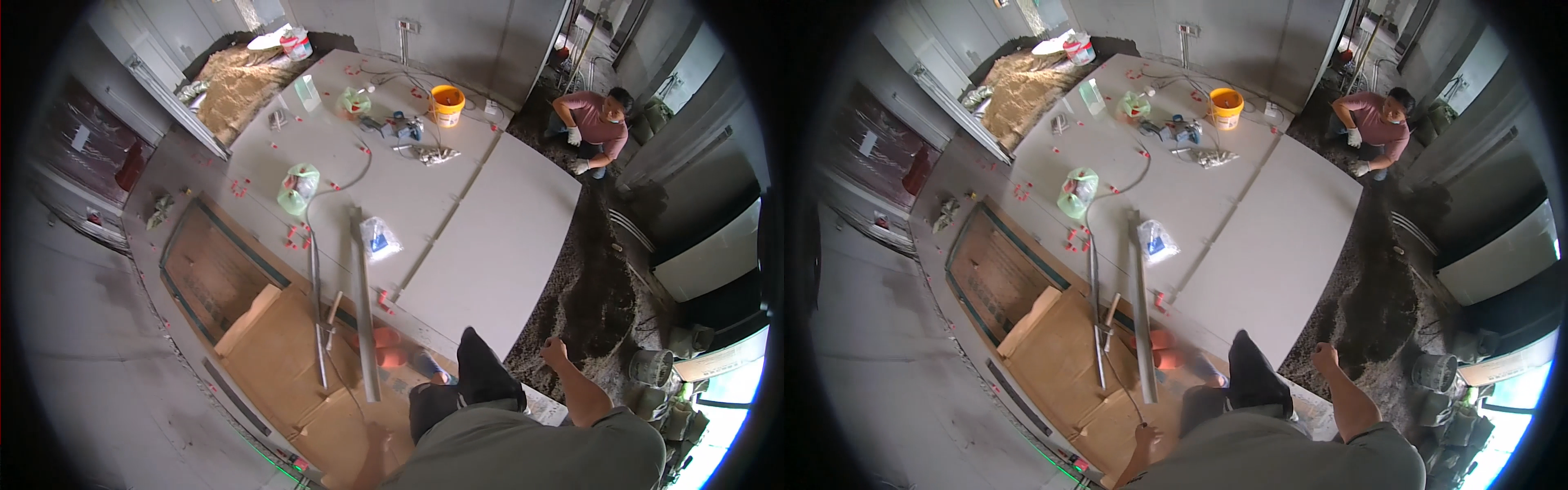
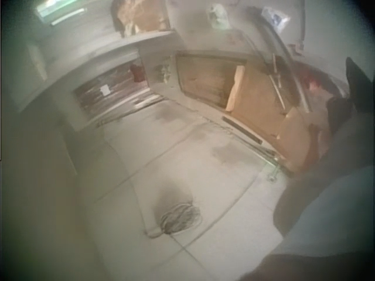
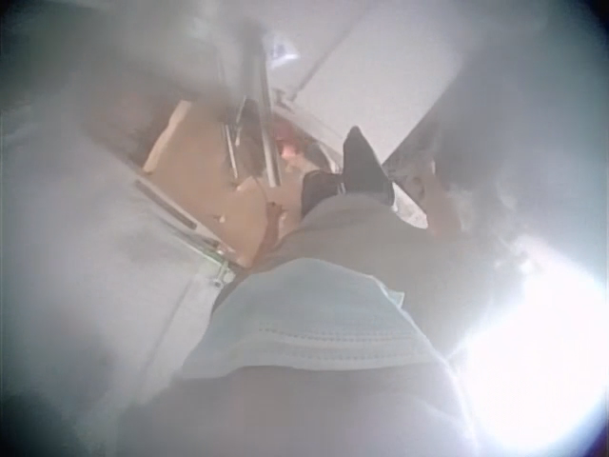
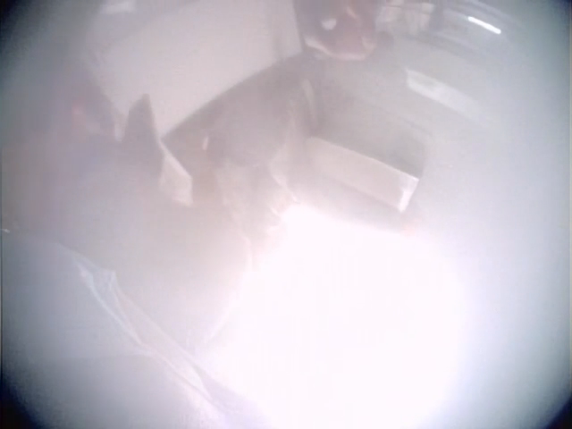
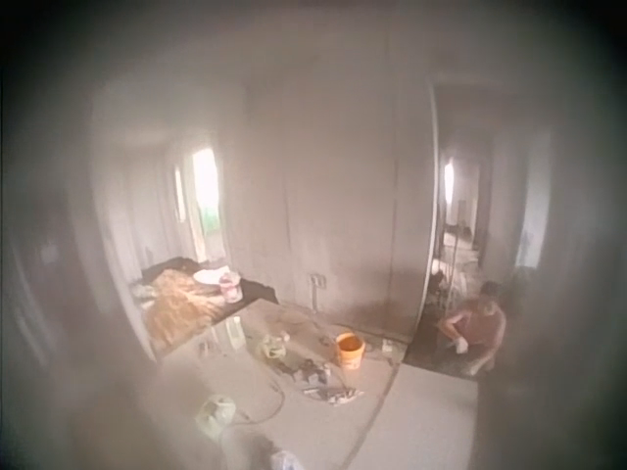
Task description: The person places a large ceramic tile onto a bed of mortar, then uses a rubber mallet to tap it into place. They use a trowel to smooth the surface and ensure proper adhesion.
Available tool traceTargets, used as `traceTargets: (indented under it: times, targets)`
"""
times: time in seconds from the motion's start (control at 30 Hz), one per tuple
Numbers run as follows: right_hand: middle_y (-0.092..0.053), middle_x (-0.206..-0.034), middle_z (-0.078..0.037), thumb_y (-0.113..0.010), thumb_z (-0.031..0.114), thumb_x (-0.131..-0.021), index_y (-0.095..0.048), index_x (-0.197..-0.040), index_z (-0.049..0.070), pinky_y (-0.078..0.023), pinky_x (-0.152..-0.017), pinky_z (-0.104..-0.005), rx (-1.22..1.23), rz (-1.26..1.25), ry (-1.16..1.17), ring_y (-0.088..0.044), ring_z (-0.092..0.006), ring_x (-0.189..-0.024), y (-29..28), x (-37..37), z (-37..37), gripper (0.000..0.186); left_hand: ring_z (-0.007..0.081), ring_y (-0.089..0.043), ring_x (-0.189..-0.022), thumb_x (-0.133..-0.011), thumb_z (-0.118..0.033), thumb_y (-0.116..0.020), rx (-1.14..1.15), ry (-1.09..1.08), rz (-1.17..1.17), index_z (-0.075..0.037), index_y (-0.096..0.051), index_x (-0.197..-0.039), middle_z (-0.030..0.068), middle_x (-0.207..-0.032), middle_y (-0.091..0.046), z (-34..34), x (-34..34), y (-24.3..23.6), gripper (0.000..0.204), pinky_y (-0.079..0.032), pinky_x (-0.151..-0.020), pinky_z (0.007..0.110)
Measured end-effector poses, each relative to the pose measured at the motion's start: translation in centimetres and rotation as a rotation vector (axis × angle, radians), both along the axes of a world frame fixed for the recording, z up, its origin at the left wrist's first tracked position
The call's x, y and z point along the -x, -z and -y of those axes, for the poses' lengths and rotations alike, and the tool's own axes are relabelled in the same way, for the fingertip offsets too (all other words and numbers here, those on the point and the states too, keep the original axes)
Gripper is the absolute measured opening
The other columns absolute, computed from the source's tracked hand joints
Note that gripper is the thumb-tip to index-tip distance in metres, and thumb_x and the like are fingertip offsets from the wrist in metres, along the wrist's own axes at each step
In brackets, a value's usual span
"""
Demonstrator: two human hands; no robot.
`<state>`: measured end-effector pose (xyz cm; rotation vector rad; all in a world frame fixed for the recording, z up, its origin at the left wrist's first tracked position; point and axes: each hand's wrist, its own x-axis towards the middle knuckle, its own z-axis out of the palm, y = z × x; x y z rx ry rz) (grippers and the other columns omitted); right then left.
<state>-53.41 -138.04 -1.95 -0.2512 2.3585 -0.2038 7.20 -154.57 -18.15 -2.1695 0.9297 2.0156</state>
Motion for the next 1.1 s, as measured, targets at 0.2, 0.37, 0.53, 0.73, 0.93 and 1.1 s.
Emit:
traceTargets:
  times: [0.2, 0.37, 0.53, 0.73, 0.93, 1.1]
  targets:
    - [-0.054, -0.062, -0.016, -0.071, 0.028, -0.076, -0.056, -0.065, 0.001, -0.046, -0.059, -0.0496, 0.151, -0.048, -0.085, -0.053, -0.0287, -0.057, 5.1, 1.7, 9.6, 0.033, 0.0365, -0.058, -0.082, -0.095, -0.036, -0.042, 0.117, -0.296, -0.291, -0.005, -0.053, -0.115, 0.0212, -0.096, -0.059, 8.1, 3.9, -1.1, 0.038, -0.048, -0.076, 0.053]
    - [-0.062, -0.056, -0.009, -0.076, 0.028, -0.072, -0.066, -0.066, 0.005, -0.047, -0.044, -0.0393, 0.138, 0.075, -0.171, -0.058, -0.0209, -0.047, 12.1, 7.9, 20.0, 0.026, 0.0318, -0.068, -0.070, -0.080, -0.003, -0.068, 0.308, 0.053, 0.129, 0.003, -0.047, -0.128, 0.0204, -0.098, -0.064, 19.7, 12.1, -2.4, 0.053, -0.052, -0.049, 0.039]
    - [-0.068, -0.060, -0.008, -0.067, 0.037, -0.075, -0.071, -0.070, 0.006, -0.056, -0.051, -0.0366, 0.007, 0.256, -0.061, -0.064, -0.0217, -0.049, 18.4, 16.2, 31.2, 0.032, 0.0299, -0.067, -0.069, -0.082, -0.006, -0.066, 0.028, 0.109, 0.130, 0.000, -0.049, -0.122, 0.0175, -0.094, -0.064, 28.8, 17.4, -5.0, 0.044, -0.050, -0.050, 0.039]
    - [-0.071, -0.079, -0.012, -0.067, 0.018, -0.078, -0.070, -0.088, 0.003, -0.056, -0.054, -0.0398, -0.172, 0.312, -0.629, -0.068, -0.0239, -0.062, 24.3, 28.8, 49.3, 0.018, 0.0276, -0.066, -0.067, -0.084, -0.009, -0.065, -0.282, 0.033, 0.165, -0.003, -0.052, -0.116, 0.0139, -0.089, -0.063, 41.6, 25.4, -9.5, 0.034, -0.048, -0.052, 0.039]
    - [-0.069, -0.077, -0.011, -0.064, 0.015, -0.080, -0.066, -0.097, 0.001, -0.053, -0.053, -0.0336, 0.228, 0.427, 0.002, -0.067, -0.0190, -0.064, 12.0, 36.0, 70.7, 0.022, 0.0252, -0.065, -0.066, -0.087, -0.013, -0.063, -0.297, -0.073, 0.154, -0.006, -0.055, -0.109, 0.0104, -0.084, -0.062, 54.0, 33.3, -12.2, 0.024, -0.046, -0.054, 0.038]
    - [-0.068, -0.089, -0.009, -0.064, 0.015, -0.086, -0.064, -0.106, 0.001, -0.053, -0.060, -0.0330, 0.417, 0.413, 0.088, -0.067, -0.0187, -0.071, 7.0, 42.3, 82.9, 0.025, 0.0233, -0.064, -0.065, -0.089, -0.015, -0.061, -0.269, -0.134, 0.113, -0.009, -0.058, -0.103, 0.0074, -0.080, -0.061, 63.1, 37.3, -10.4, 0.016, -0.044, -0.055, 0.038]
